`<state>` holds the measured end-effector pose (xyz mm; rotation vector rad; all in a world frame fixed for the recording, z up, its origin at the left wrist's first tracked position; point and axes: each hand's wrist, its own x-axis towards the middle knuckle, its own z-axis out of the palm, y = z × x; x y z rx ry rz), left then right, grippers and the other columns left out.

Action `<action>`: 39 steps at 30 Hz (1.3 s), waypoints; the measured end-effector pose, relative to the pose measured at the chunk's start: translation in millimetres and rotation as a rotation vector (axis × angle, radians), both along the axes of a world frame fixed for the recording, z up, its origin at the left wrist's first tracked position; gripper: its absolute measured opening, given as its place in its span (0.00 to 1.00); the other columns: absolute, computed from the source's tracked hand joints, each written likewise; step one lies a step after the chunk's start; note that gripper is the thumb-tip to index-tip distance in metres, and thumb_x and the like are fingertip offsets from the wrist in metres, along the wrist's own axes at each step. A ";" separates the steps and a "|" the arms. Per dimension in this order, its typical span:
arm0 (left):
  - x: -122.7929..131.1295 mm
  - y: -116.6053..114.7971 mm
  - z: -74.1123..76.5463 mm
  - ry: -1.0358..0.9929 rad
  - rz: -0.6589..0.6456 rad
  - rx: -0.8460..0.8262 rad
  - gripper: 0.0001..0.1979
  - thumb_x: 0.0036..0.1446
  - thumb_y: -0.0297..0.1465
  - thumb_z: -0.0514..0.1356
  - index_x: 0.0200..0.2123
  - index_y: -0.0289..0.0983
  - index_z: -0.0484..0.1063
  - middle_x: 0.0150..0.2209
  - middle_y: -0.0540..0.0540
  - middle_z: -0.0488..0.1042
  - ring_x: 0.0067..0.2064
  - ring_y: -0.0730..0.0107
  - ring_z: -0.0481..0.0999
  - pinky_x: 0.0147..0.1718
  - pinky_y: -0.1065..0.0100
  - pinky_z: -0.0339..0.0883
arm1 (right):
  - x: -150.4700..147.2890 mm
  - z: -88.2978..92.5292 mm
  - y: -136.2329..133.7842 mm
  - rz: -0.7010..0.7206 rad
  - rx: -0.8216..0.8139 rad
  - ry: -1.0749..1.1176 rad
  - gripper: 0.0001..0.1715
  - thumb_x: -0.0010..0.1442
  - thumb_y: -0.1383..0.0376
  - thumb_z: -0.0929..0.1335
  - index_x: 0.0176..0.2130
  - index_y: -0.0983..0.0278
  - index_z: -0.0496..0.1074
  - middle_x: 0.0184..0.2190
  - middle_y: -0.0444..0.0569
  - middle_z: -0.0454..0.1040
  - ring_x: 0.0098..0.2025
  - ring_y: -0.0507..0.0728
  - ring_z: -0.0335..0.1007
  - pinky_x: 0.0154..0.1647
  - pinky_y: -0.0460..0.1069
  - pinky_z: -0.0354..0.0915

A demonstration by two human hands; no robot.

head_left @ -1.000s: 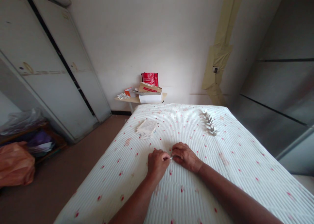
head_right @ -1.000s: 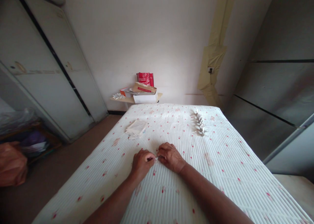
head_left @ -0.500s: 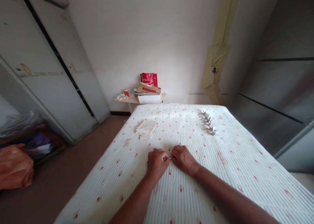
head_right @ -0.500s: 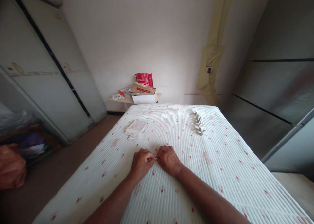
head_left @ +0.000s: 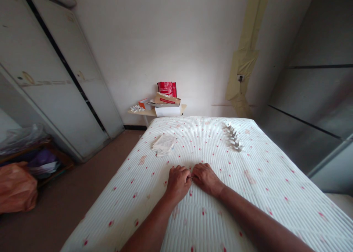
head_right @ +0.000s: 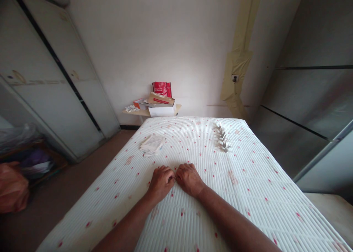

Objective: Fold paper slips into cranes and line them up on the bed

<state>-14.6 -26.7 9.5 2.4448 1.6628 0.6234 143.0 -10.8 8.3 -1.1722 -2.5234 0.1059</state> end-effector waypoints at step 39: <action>-10.6 1.1 -4.7 -0.008 -0.011 -0.055 0.07 0.52 0.24 0.54 0.27 0.38 0.70 0.31 0.48 0.73 0.38 0.67 0.67 0.40 0.66 0.54 | -1.6 9.7 -2.0 0.032 -0.017 0.030 0.02 0.52 0.69 0.65 0.30 0.65 0.67 0.31 0.46 0.68 0.37 0.55 0.61 0.38 0.49 0.52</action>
